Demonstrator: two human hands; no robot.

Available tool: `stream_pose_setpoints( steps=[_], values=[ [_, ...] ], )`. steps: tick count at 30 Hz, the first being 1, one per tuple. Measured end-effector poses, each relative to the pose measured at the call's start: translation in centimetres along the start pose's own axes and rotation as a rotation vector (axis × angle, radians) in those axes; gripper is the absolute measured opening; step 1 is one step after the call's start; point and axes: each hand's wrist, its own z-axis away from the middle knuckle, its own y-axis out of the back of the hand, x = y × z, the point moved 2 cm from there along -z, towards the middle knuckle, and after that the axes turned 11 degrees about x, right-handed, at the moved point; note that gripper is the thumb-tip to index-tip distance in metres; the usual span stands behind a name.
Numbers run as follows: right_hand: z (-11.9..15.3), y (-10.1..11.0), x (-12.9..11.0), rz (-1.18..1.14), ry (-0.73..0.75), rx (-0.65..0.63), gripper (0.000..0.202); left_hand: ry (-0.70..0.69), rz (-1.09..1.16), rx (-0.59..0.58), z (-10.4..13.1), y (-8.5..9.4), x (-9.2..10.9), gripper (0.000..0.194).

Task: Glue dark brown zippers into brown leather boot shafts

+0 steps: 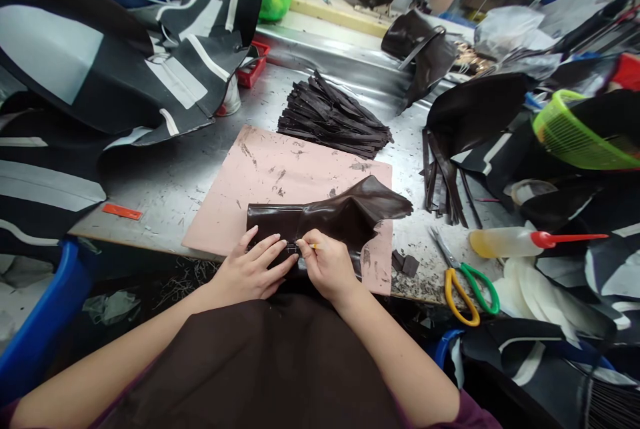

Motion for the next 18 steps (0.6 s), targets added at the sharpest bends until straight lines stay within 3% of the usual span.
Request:
stream_pose_setpoints(
  steps=[18],
  values=[
    [0.06,0.05,-0.11,-0.014,-0.019,0.013,0.021,0.0,0.005,-0.013,-0.02,0.03,-0.13,0.029]
  ],
)
